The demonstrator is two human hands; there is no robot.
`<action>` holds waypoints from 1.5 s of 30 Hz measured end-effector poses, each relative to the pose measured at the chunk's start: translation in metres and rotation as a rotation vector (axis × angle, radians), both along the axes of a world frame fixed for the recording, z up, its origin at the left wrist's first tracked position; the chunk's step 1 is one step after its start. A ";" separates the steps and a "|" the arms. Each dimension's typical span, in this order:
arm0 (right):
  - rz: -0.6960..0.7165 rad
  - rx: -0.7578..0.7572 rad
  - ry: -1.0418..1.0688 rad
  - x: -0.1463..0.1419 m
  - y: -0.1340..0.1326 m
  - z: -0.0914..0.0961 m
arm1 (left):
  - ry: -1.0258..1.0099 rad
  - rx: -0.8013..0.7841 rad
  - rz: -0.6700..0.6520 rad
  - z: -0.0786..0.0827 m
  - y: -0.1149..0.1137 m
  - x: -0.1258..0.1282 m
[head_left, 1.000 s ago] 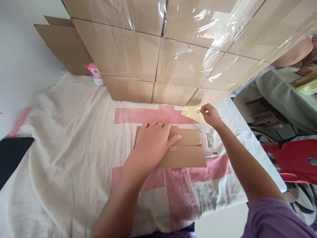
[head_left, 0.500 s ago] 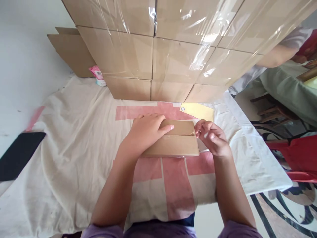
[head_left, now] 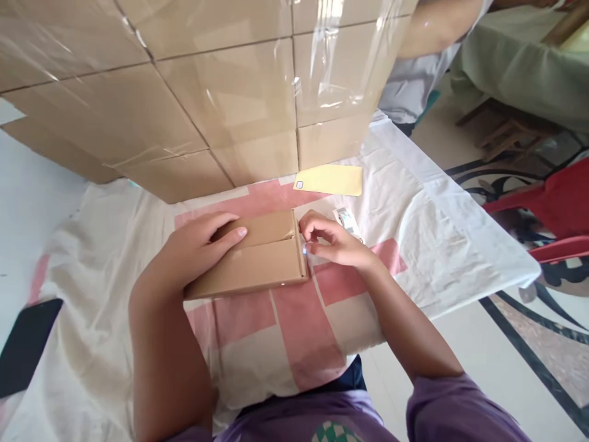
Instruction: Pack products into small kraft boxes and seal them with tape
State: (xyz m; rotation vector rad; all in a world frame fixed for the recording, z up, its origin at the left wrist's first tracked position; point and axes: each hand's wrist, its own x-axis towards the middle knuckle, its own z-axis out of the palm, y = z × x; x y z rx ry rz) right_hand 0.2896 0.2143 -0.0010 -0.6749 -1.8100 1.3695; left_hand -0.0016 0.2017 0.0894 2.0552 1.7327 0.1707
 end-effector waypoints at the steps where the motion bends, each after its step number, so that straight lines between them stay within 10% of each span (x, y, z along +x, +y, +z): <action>1: 0.006 0.005 -0.003 0.000 0.000 0.000 | 0.005 -0.006 0.011 0.000 0.000 -0.001; 26: -0.021 0.056 0.054 -0.010 -0.005 -0.008 | -0.028 -0.037 0.065 0.004 -0.005 -0.009; 45: 0.219 -0.065 0.083 -0.020 -0.005 -0.020 | -0.097 -0.071 -0.001 0.005 -0.008 -0.019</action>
